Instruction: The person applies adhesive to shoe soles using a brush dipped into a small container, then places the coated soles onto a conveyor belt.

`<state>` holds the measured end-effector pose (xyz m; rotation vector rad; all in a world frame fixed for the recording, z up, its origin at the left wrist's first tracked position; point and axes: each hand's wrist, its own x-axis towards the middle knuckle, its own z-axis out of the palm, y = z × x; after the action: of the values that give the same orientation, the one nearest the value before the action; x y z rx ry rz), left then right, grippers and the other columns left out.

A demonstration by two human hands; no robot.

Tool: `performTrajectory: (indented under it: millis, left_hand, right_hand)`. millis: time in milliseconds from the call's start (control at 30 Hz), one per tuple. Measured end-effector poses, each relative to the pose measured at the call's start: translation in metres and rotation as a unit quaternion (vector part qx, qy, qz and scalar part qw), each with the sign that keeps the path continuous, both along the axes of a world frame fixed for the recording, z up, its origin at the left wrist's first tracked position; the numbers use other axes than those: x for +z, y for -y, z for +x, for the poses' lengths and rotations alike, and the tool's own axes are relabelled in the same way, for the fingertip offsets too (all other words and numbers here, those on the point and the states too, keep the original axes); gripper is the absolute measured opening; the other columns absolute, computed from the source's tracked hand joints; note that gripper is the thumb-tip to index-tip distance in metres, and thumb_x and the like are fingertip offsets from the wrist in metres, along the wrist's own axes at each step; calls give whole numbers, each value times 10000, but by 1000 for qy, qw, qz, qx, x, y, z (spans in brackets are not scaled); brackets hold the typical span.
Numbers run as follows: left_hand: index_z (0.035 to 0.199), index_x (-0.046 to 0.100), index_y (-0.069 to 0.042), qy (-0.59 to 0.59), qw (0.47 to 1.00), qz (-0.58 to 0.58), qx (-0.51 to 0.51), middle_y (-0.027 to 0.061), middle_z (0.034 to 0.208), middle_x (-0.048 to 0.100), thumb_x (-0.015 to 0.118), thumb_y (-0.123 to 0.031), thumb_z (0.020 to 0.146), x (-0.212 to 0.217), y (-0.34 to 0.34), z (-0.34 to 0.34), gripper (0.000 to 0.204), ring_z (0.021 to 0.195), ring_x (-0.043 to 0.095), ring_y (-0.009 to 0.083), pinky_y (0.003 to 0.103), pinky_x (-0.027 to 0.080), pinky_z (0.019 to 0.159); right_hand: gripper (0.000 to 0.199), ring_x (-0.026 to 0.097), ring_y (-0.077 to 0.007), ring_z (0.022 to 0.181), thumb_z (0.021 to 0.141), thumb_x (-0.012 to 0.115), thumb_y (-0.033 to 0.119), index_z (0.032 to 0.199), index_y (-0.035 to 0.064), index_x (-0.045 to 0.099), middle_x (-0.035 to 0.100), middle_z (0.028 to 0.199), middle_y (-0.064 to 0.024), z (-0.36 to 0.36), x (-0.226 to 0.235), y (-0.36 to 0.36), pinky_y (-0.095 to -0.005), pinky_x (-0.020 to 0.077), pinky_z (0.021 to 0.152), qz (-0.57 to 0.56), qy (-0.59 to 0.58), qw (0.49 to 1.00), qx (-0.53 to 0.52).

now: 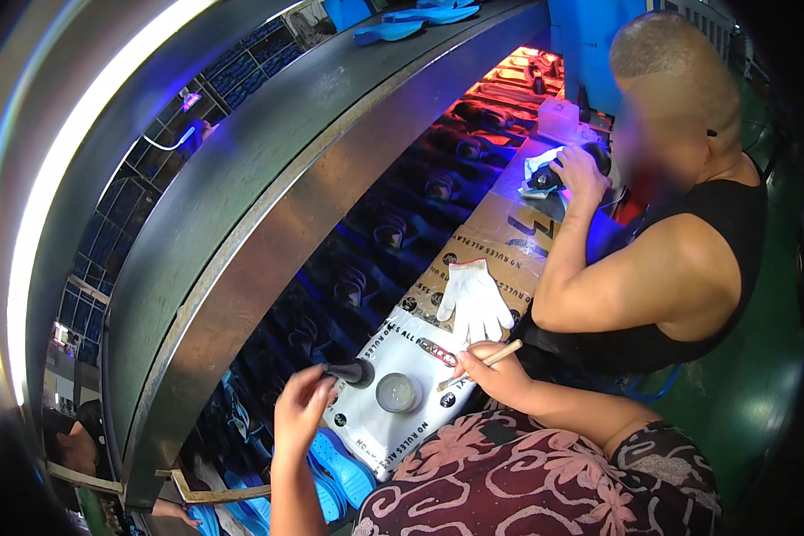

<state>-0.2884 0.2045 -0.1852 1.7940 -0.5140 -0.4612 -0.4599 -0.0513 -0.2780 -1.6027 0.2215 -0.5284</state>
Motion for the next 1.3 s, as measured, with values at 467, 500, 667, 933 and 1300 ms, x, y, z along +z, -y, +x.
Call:
performTrajectory:
  millis: [467, 500, 667, 933, 1300]
  left_hand:
    - [757, 510, 3, 89, 850, 432, 288, 233, 733, 591, 612, -226, 697, -190, -287, -84, 258, 732, 585, 426, 465, 467, 684]
    - [766, 490, -5, 79, 840, 437, 312, 223, 730, 584, 614, -207, 693, -182, -285, -82, 247, 710, 580, 413, 459, 467, 672]
    - [1008, 523, -28, -6, 909, 118, 399, 73, 859, 598, 558, -148, 796, -194, -289, -71, 246, 703, 564, 181, 322, 477, 630]
    - [1013, 560, -84, -443, 809, -305, 238, 35, 814, 623, 610, -194, 823, -133, -224, -93, 225, 526, 516, 140, 265, 388, 465]
    - [1194, 437, 19, -362, 861, -253, 252, 147, 889, 624, 634, -120, 820, -92, -155, -127, 446, 573, 607, 201, 289, 514, 494]
  right_hand:
    - [287, 500, -69, 615, 946, 539, 245, 795, 47, 683, 587, 666, 3, 22, -20, -49, -224, 419, 570, 84, -103, 989, 70]
    - [298, 498, -73, 609, 946, 537, 255, 786, 50, 682, 568, 649, 6, 20, -17, -46, -226, 410, 566, 83, -105, 990, 48]
    - [299, 498, -74, 626, 945, 538, 257, 819, 26, 681, 546, 641, 7, 17, -23, -35, -222, 406, 589, 54, -97, 994, 0]
    - [153, 571, -200, 716, 844, 621, 177, 761, 59, 668, 623, 730, -66, 83, -18, -55, -323, 440, 687, -255, -1, 964, 76]
    - [185, 577, -250, 695, 797, 664, 221, 694, 69, 663, 613, 662, -60, 103, -26, -62, -374, 426, 759, -379, 12, 920, 94]
